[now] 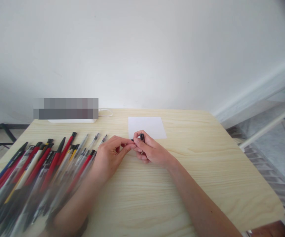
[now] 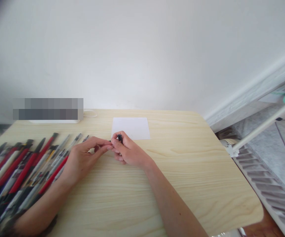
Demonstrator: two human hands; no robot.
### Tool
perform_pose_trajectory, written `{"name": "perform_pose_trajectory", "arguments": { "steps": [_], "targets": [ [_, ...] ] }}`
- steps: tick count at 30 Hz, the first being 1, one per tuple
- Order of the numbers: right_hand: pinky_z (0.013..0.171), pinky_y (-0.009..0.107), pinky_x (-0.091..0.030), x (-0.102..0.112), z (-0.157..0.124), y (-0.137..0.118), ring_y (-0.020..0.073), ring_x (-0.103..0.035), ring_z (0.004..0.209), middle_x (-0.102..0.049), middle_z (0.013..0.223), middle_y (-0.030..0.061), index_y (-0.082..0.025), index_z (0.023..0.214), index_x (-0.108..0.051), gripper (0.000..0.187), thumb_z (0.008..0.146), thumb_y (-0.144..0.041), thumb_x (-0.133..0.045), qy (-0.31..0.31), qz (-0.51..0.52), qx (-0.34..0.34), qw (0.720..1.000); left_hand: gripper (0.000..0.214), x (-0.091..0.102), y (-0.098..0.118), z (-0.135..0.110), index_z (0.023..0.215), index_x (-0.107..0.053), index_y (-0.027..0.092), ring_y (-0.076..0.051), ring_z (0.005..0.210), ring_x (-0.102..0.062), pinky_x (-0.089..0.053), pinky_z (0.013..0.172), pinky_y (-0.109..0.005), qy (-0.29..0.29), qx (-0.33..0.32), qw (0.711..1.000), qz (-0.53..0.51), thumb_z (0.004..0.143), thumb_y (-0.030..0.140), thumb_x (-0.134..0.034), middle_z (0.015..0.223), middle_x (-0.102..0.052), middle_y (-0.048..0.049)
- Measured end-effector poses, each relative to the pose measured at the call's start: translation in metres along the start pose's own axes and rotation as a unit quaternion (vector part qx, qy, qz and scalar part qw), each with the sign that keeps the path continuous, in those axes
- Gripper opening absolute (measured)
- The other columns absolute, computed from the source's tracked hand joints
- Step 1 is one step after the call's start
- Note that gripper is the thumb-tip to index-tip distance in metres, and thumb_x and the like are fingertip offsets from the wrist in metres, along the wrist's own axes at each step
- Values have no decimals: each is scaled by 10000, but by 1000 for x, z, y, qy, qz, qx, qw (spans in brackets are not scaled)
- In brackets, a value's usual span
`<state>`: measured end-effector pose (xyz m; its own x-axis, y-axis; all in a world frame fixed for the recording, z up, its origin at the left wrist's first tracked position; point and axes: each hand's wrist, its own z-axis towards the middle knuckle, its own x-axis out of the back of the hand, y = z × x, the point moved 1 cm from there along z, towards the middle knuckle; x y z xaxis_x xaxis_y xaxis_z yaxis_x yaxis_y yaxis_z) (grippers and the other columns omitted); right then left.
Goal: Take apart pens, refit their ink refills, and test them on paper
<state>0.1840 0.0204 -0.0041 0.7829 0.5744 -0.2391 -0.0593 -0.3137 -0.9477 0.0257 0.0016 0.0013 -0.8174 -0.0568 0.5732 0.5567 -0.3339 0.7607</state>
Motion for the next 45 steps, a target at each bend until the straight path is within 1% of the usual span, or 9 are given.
{"name": "perform_pose_trajectory", "arguments": {
  "steps": [5,10,14,17,24,30,33,38,45],
  "targets": [
    [393,161,-244,-5,0,-5,61,-278,474,-296,624,-66,-232,821,-398,271,875,-497,-387,71,-42,44,996,163,-1,-1,-2,842,-659,198,-129,644,-573,-440,599,-239,18,47,999,-12,800,336,-583,782,-679,-8],
    [412,183,-217,-8,-3,-10,64,-243,484,-300,600,-60,-205,770,-442,275,827,-469,-497,107,-112,99,983,167,-1,-3,-2,865,-654,201,-144,726,-605,-468,690,-255,22,71,995,-61,795,338,-590,813,-686,-5],
    [388,173,-137,-4,-2,-9,59,-155,451,-224,581,-69,-210,743,-405,298,878,-466,-335,95,-11,43,994,160,-2,-4,-2,871,-649,195,-154,757,-608,-477,724,-271,21,79,993,-84,783,321,-608,837,-684,-16],
    [385,162,-118,-1,0,-7,50,-142,435,-228,579,-76,-216,741,-376,214,876,-380,-346,106,30,31,993,166,-3,-5,-2,891,-649,197,-157,777,-611,-477,739,-275,31,79,993,-81,785,317,-606,863,-683,-20],
    [404,180,-216,1,3,-6,56,-303,469,-359,648,-50,-208,761,-429,304,882,-481,-373,119,-10,91,989,170,-2,-4,-1,950,-647,212,-152,805,-598,-465,744,-266,31,45,996,-70,824,289,-562,905,-670,-20],
    [601,229,-375,9,4,-5,86,-435,599,-487,699,-6,-176,767,-575,341,865,-471,-436,197,-162,191,948,132,-2,-5,-1,919,-641,213,-131,748,-580,-450,687,-240,37,40,996,-75,813,268,-584,861,-652,-6],
    [662,239,-392,11,2,-5,109,-483,657,-475,618,-17,-174,778,-592,321,861,-453,-456,208,-183,189,942,131,-2,-6,-2,910,-646,222,-127,728,-590,-452,680,-236,41,59,994,-81,801,279,-601,865,-665,2],
    [514,211,-362,8,1,-6,86,-447,554,-496,608,-19,-170,832,-610,299,862,-427,-461,182,-203,162,948,152,-2,-8,-3,902,-654,218,-139,756,-618,-469,717,-243,48,89,990,-95,781,304,-624,870,-685,3],
    [561,229,-436,8,1,-7,86,-510,578,-549,687,4,-163,799,-634,255,841,-379,-506,170,-204,185,946,161,-2,-8,-2,895,-659,208,-153,760,-628,-474,711,-252,53,88,991,-82,776,310,-625,854,-692,-3]
  ]
}}
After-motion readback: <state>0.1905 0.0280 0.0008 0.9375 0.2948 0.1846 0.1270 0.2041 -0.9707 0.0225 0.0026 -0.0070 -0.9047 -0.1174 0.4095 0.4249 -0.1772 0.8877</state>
